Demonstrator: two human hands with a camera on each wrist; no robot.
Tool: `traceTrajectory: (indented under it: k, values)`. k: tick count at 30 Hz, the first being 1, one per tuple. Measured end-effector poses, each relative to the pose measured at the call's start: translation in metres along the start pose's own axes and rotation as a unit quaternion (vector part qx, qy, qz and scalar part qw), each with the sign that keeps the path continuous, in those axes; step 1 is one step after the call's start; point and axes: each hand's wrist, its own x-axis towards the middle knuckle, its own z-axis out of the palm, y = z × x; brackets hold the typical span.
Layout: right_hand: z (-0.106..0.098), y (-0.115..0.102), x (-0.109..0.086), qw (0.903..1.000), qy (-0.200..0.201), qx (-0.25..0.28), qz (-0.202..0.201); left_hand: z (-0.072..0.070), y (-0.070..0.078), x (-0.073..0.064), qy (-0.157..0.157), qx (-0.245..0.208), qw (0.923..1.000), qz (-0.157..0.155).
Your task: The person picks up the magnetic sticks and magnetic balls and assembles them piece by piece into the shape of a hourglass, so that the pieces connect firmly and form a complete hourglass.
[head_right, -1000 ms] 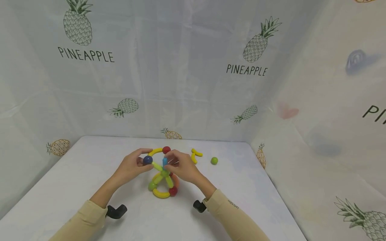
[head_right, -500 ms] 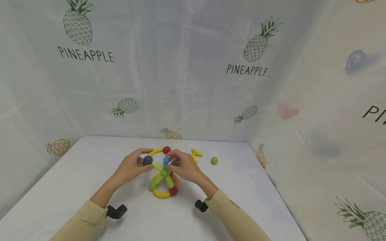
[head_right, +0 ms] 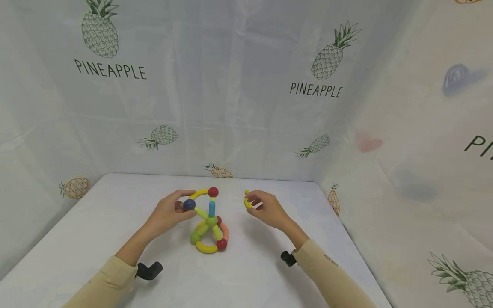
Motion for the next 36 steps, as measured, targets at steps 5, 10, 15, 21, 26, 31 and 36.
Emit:
traceTrajectory:
  k: [5, 10, 15, 21, 26, 31, 36]
  values:
    - [-0.019, 0.037, -0.009, 0.9984, 0.016, -0.052, 0.016, 0.000, -0.001, 0.001, 0.001, 0.000, 1.0000, 0.003]
    - [-0.032, 0.066, -0.016, 0.9962, 0.012, -0.074, 0.046, 0.001, 0.000, 0.001, 0.002, -0.002, 1.0000, 0.004]
    - [-0.034, 0.088, -0.017, 0.9943, -0.010, -0.082, 0.068, 0.001, 0.001, 0.000, 0.002, 0.000, 1.0000, 0.000]
    - [-0.033, 0.100, -0.017, 0.9928, -0.029, -0.073, 0.091, 0.001, 0.002, 0.000, 0.002, 0.003, 1.0000, 0.000]
    - [-0.031, 0.105, -0.015, 0.9902, -0.044, -0.074, 0.109, 0.001, 0.001, -0.001, 0.001, 0.002, 1.0000, 0.001]
    - [-0.029, 0.112, -0.013, 0.9877, -0.055, -0.072, 0.127, 0.000, 0.001, -0.001, 0.000, 0.000, 1.0000, 0.004]
    - [-0.026, 0.117, -0.013, 0.9842, -0.059, -0.065, 0.154, 0.000, 0.002, -0.001, 0.002, 0.001, 1.0000, 0.005]
